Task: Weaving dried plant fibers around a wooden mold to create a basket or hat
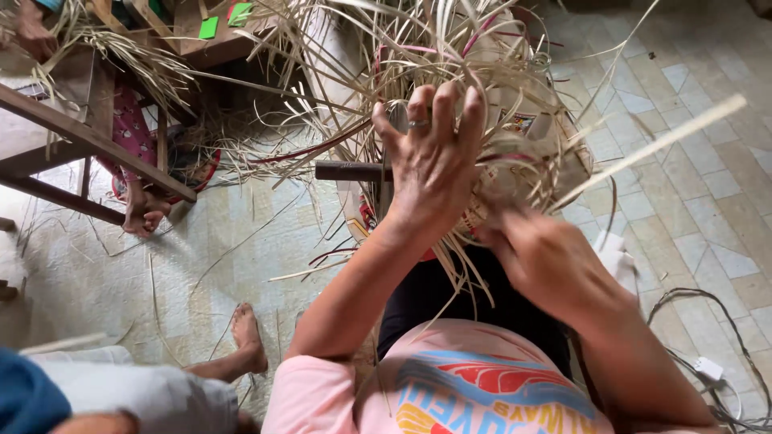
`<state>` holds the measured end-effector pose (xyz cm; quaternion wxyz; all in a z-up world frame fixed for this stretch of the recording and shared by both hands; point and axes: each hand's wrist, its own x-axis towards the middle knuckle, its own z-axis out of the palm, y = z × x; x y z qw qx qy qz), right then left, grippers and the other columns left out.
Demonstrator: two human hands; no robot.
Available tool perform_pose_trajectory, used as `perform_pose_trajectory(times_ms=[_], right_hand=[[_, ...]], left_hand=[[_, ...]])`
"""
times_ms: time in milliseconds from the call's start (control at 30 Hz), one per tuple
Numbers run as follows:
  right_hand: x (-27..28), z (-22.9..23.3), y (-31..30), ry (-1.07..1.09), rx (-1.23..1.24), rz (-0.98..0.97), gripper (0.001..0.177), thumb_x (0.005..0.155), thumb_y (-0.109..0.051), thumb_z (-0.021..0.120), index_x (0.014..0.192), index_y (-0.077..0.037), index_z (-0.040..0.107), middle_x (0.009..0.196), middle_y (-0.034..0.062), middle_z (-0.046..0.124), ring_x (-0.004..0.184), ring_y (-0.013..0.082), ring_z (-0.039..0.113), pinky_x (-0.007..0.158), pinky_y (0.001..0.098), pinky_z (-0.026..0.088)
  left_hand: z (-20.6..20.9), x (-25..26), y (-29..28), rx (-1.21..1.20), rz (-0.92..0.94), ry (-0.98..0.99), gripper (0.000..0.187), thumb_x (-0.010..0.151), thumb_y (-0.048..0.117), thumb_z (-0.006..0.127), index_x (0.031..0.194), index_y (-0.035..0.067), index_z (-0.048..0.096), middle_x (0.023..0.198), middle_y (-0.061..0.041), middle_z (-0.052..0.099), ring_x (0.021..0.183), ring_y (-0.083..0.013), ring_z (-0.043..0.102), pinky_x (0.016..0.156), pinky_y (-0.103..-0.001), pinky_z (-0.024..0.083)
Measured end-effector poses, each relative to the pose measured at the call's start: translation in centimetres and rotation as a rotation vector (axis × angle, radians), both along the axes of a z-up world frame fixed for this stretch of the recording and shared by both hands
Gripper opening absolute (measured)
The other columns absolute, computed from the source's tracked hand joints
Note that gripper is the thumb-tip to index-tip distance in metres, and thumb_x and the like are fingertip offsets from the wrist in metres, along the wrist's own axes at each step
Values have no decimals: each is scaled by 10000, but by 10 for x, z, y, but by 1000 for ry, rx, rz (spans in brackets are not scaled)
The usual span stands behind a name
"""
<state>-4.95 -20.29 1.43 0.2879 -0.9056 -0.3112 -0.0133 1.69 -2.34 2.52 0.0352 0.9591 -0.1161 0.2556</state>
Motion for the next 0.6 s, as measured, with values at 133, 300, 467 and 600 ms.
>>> perform_pose_trajectory(times_ms=[133, 300, 467, 600], right_hand=[[14, -2, 15, 325, -340, -373, 694, 1005, -455, 420, 1618, -187, 238, 1660, 116, 303, 1167, 541, 593, 965, 623, 452], [-29, 10, 6, -517, 6, -201, 303, 1013, -236, 689, 1252, -52, 716, 1384, 99, 687, 933, 235, 757, 633, 364, 579], [11, -9, 9, -216, -106, -251, 539, 1014, -397, 548, 1450, -80, 534, 1457, 139, 588, 944, 436, 710, 610, 552, 542], [15, -46, -8, 200, -287, -320, 832, 948, -678, 225, 1475, -79, 462, 1535, 140, 504, 1164, 480, 626, 921, 629, 504]], left_hand=[[-6, 28, 4, -165, -49, -2, 831, 715, 169, 832, 1429, 169, 407, 1271, -42, 673, 1263, -281, 531, 1132, -711, 238], [-2, 39, -4, -74, -57, 76, 964, 740, 49, 655, 1573, 187, 189, 1141, -50, 733, 1258, -328, 572, 1133, -708, 250], [-1, 45, -2, -196, -172, -25, 846, 803, 33, 634, 1528, 174, 223, 1077, -29, 769, 1177, -336, 631, 1135, -721, 255], [-1, 83, 38, -373, -62, -227, 823, 761, 165, 784, 1406, 144, 274, 832, 42, 716, 898, -238, 682, 962, -552, 424]])
